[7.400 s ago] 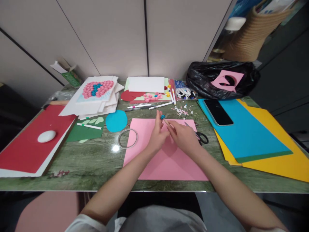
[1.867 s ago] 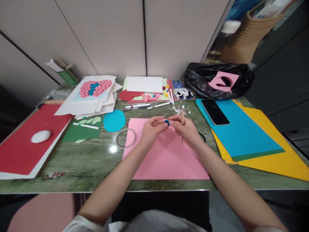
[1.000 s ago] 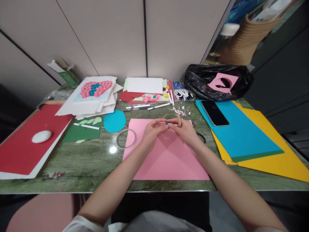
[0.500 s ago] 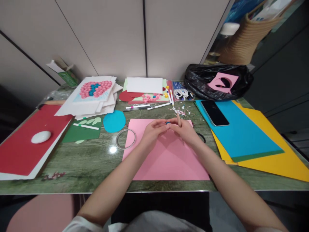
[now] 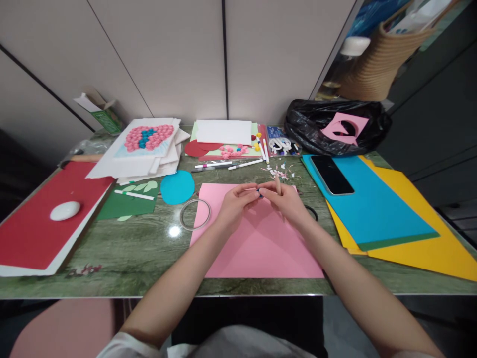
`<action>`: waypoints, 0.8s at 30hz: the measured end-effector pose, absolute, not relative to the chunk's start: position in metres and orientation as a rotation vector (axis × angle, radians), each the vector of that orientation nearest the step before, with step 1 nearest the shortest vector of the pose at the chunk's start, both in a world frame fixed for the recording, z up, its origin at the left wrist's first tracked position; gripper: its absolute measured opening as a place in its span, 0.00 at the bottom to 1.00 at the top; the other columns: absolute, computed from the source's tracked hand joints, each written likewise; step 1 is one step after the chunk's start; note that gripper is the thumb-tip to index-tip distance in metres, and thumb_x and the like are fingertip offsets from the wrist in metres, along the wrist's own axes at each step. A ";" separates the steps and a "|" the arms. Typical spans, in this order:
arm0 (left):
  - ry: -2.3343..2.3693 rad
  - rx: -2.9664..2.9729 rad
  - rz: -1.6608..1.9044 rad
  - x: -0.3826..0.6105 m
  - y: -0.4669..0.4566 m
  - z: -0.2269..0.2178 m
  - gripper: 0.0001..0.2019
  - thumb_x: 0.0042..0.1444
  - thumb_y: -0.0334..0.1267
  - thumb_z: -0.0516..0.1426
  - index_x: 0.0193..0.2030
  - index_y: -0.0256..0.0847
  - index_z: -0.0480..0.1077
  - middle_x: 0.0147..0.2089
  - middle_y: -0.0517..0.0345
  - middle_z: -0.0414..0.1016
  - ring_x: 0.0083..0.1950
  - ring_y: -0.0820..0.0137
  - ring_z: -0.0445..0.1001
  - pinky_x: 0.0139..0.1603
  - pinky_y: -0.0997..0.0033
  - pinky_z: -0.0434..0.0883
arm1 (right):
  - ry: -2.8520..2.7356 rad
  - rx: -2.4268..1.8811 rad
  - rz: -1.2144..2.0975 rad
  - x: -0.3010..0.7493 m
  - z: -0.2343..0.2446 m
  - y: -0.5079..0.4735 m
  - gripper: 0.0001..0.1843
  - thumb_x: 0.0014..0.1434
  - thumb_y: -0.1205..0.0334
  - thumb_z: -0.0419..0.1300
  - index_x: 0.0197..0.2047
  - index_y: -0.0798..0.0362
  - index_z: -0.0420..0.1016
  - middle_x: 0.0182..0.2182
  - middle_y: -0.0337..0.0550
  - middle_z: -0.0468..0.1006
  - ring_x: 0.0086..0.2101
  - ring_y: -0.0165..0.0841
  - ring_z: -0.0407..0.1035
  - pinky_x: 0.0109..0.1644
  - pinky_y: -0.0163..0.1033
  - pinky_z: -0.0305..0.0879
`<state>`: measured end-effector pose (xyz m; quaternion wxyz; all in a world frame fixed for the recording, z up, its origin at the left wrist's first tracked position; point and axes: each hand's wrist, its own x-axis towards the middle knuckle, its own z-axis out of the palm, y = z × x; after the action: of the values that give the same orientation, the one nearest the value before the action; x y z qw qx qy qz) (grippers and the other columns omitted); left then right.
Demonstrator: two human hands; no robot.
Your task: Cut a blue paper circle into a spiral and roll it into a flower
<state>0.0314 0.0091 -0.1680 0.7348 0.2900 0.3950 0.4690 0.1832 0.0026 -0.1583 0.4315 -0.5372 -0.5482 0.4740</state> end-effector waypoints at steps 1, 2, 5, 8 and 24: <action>0.891 0.659 1.044 0.031 0.009 -0.168 0.19 0.37 0.35 0.70 0.38 0.39 0.74 0.34 0.57 0.79 0.36 0.71 0.77 0.47 0.66 0.68 | -1.424 -1.364 1.109 0.183 -0.158 0.003 0.15 0.53 0.53 0.63 0.39 0.55 0.80 0.29 0.43 0.79 0.27 0.31 0.70 0.29 0.35 0.62; 0.912 0.682 1.055 0.031 0.009 -0.169 0.20 0.37 0.35 0.70 0.39 0.39 0.74 0.33 0.57 0.79 0.36 0.71 0.77 0.46 0.65 0.68 | -1.474 -1.387 1.048 0.183 -0.158 0.003 0.14 0.53 0.55 0.62 0.39 0.54 0.80 0.32 0.44 0.81 0.32 0.33 0.72 0.34 0.37 0.65; 0.959 0.736 1.082 0.032 0.009 -0.168 0.19 0.37 0.35 0.69 0.39 0.38 0.72 0.31 0.57 0.78 0.34 0.72 0.76 0.44 0.67 0.68 | -1.584 -1.443 0.921 0.184 -0.161 0.003 0.14 0.55 0.56 0.60 0.41 0.53 0.81 0.36 0.46 0.83 0.38 0.38 0.75 0.41 0.41 0.66; 0.982 0.772 1.084 0.033 0.008 -0.167 0.19 0.39 0.33 0.67 0.40 0.37 0.71 0.30 0.57 0.78 0.33 0.73 0.76 0.42 0.69 0.68 | -1.631 -1.464 0.873 0.184 -0.164 0.004 0.14 0.57 0.57 0.59 0.42 0.53 0.80 0.36 0.45 0.83 0.38 0.39 0.75 0.42 0.42 0.66; 0.943 0.684 1.086 0.035 0.008 -0.166 0.20 0.37 0.32 0.68 0.40 0.35 0.71 0.35 0.54 0.78 0.35 0.71 0.77 0.42 0.68 0.68 | -1.548 -1.427 0.972 0.184 -0.168 0.005 0.16 0.57 0.55 0.58 0.43 0.54 0.79 0.34 0.45 0.81 0.34 0.35 0.73 0.35 0.37 0.64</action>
<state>0.0348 0.0075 -0.1659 0.6993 0.3070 0.4231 0.4875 0.1836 0.0051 -0.1675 0.3996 -0.5641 -0.6119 0.3843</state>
